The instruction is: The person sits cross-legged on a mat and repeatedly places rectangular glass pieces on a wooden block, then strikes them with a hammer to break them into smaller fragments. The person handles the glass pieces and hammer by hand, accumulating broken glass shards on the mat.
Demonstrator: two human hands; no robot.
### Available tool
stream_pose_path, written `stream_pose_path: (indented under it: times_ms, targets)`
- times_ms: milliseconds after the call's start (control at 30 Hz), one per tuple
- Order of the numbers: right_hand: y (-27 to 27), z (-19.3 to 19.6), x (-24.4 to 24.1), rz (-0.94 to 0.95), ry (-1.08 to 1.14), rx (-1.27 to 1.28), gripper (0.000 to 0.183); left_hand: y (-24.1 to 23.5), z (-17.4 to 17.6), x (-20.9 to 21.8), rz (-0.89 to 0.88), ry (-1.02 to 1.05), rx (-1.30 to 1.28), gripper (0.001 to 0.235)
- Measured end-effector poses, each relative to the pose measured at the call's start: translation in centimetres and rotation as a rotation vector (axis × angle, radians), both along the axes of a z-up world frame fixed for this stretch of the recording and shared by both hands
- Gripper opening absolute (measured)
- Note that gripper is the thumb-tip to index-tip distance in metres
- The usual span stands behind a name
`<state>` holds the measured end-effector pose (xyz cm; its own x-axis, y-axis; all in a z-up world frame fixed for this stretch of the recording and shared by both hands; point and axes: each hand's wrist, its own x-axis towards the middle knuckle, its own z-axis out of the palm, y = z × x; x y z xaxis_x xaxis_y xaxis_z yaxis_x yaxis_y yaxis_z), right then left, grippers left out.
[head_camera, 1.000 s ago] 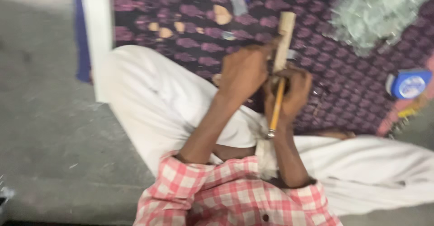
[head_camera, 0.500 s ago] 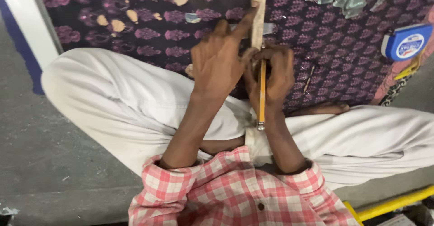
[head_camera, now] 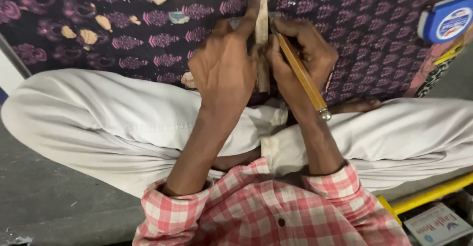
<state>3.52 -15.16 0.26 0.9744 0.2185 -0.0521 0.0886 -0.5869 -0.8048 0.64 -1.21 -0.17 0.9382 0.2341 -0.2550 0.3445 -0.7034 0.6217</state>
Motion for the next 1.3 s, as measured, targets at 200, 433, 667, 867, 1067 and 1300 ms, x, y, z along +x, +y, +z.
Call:
stream_pose_path:
  times_ms: [200, 433, 667, 867, 1067, 1300]
  targets:
    - [1.0, -0.5, -0.7, -0.036, -0.057, -0.032, 0.018, 0.2, -0.3, 0.3, 0.014, -0.019, -0.008, 0.060]
    - [0.2, -1.0, -0.9, 0.036, -0.079, -0.094, 0.018, 0.0, -0.2, -0.2, 0.053, -0.001, -0.067, 0.053]
    - [-1.1, -0.6, -1.5, 0.109, -0.064, -0.102, 0.017, 0.1, -0.2, -0.8, -0.033, -0.046, 0.023, 0.064]
    - [0.2, 1.0, -3.6, 0.012, -0.208, -0.085, 0.017, 1.1, 0.6, -0.2, -0.110, -0.049, -0.094, 0.067]
    - [0.4, 1.5, -3.7, -0.037, -0.217, -0.130, 0.024, 3.4, 0.1, -1.8, 0.239, -0.250, 0.038, 0.023]
    - [-5.1, 4.5, -3.4, -0.210, -0.390, -0.256, 0.017, 2.1, -0.1, -1.8, 0.399, -0.162, -0.176, 0.030]
